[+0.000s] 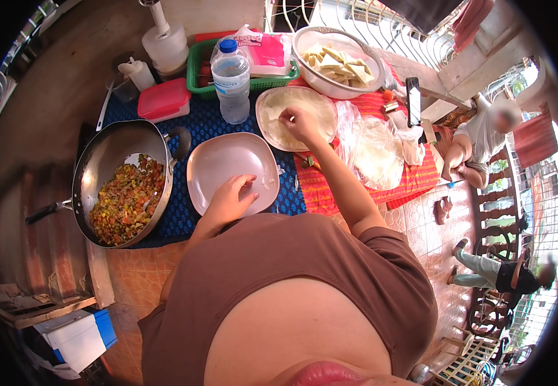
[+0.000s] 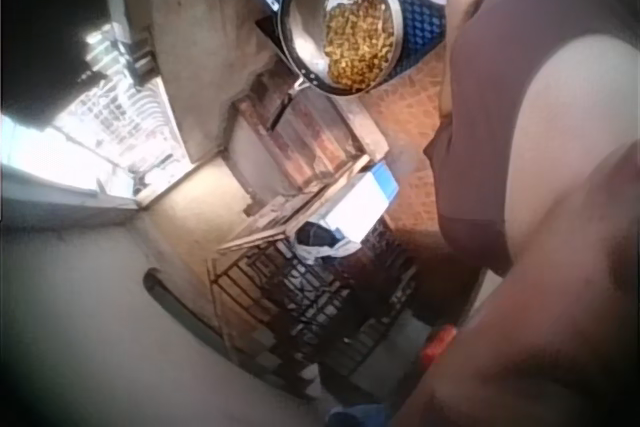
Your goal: The person folds thin wrappers into cones, scoops a vegetable and meat filling from a pan into them, and seals them into spring rolls. The finished rolls are placed on a plate.
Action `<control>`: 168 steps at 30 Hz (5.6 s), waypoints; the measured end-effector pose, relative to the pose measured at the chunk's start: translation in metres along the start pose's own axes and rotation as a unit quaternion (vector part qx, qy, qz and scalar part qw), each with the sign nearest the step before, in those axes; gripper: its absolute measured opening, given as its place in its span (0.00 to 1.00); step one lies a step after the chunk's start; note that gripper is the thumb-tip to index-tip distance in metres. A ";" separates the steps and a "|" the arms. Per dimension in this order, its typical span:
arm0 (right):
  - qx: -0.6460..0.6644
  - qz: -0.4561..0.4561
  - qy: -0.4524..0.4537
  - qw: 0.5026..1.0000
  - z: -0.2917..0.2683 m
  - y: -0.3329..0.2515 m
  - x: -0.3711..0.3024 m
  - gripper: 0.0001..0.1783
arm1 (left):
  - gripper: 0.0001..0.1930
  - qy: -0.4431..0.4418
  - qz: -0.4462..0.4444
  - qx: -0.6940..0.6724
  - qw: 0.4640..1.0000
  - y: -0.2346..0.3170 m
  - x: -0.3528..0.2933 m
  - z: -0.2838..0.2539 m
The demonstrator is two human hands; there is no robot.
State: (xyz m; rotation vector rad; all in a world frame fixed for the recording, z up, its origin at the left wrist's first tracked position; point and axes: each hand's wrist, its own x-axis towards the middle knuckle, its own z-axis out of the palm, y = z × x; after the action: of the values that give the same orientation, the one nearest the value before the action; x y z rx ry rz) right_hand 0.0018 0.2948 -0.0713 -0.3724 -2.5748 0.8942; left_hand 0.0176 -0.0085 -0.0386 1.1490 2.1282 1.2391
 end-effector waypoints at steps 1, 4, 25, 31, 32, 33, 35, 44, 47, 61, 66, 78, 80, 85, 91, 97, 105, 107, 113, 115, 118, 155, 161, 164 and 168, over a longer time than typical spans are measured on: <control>0.032 0.026 -0.007 0.999 -0.002 0.004 -0.001 0.05 | 0.19 0.001 0.001 -0.002 1.000 0.000 0.000 0.000; 0.182 0.074 0.021 0.980 -0.004 0.021 0.001 0.05 | 0.20 -0.001 -0.002 -0.004 1.000 0.001 0.002 0.000; 0.827 0.165 0.046 0.535 0.024 -0.025 -0.078 0.25 | 0.43 0.023 -0.111 -0.507 0.855 0.014 0.028 -0.025; 0.672 0.223 -0.124 0.695 -0.021 -0.059 -0.097 0.28 | 0.44 0.099 -0.024 -0.109 0.989 -0.048 0.016 -0.029; 0.600 0.206 -0.130 0.762 -0.019 -0.051 -0.098 0.29 | 0.46 0.073 -0.019 -0.065 0.995 -0.050 0.016 -0.032; 0.550 0.207 -0.149 0.795 -0.019 -0.043 -0.099 0.32 | 0.47 0.084 0.001 -0.026 0.996 -0.051 0.014 -0.034; 0.616 0.144 -0.115 0.765 -0.034 -0.086 -0.100 0.34 | 0.48 0.111 0.042 0.052 0.992 -0.020 0.010 -0.052; 0.164 0.011 0.002 0.986 -0.012 -0.085 -0.103 0.28 | 0.57 0.128 -0.032 0.186 0.974 -0.027 -0.002 -0.052; -0.008 -0.168 -0.040 0.985 -0.019 -0.099 -0.112 0.24 | 0.40 0.098 -0.095 0.148 0.980 -0.013 -0.011 -0.050; 0.004 -0.255 -0.271 0.928 -0.039 -0.089 -0.124 0.04 | 0.22 0.015 -0.015 0.315 0.949 -0.024 -0.033 -0.055; 0.094 -0.202 -0.290 0.931 -0.030 -0.078 -0.118 0.04 | 0.16 0.059 0.002 0.312 0.948 -0.022 -0.036 -0.055; -0.020 -0.116 -0.041 0.992 0.011 -0.100 -0.121 0.02 | 0.05 0.042 0.063 0.314 0.946 -0.024 -0.034 -0.060; -0.035 -0.133 0.004 0.990 0.009 -0.104 -0.120 0.04 | 0.04 0.046 0.059 0.299 0.951 -0.033 -0.033 -0.058; -0.072 -0.142 0.027 0.987 0.005 -0.100 -0.115 0.10 | 0.06 0.104 0.047 0.308 0.944 -0.044 -0.028 -0.052; -0.069 -0.116 -0.050 0.990 -0.002 -0.104 -0.120 0.20 | 0.06 0.122 0.023 0.305 0.944 -0.037 -0.020 -0.047; -0.017 -0.102 -0.065 0.993 -0.012 -0.108 -0.122 0.15 | 0.06 0.141 0.031 0.303 0.942 -0.041 -0.018 -0.044; -0.026 -0.172 -0.089 0.981 -0.021 -0.124 -0.124 0.17 | 0.07 0.126 0.009 0.329 0.936 -0.041 -0.015 -0.043; 0.068 -0.179 -0.122 0.974 -0.020 -0.146 -0.119 0.17 | 0.07 0.126 0.005 0.325 0.937 -0.039 -0.016 -0.044; -0.100 -0.169 -0.202 0.959 0.017 -0.139 -0.117 0.17 | 0.06 0.109 0.013 0.288 0.951 -0.043 -0.019 -0.050; -0.124 -0.166 -0.221 0.953 0.018 -0.134 -0.119 0.19 | 0.05 0.138 0.046 0.307 0.940 -0.046 -0.022 -0.048; -0.125 -0.181 -0.242 0.945 0.014 -0.130 -0.125 0.24 | 0.06 0.122 0.025 0.312 0.942 -0.046 -0.020 -0.049; -0.201 -0.105 -0.235 0.945 0.043 -0.108 -0.039 0.17 | 0.39 -0.181 -0.079 0.299 0.934 0.001 -0.016 -0.008; -0.099 -0.099 -0.331 0.933 0.026 -0.110 -0.023 0.16 | 0.39 -0.190 -0.082 0.312 0.927 0.000 -0.014 -0.007; -0.008 -0.098 -0.320 0.942 0.023 -0.112 -0.026 0.17 | 0.39 -0.190 -0.084 0.313 0.927 0.000 -0.015 -0.007; 0.140 -0.086 -0.271 0.948 0.029 -0.113 -0.031 0.27 | 0.40 -0.190 -0.085 0.307 0.928 0.004 -0.015 -0.009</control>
State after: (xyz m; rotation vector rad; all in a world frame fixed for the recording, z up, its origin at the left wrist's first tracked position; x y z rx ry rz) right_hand 0.0028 0.1821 -0.0285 0.2134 -2.8307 1.4322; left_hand 0.0220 -0.0243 -0.0315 1.2731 2.2927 0.2231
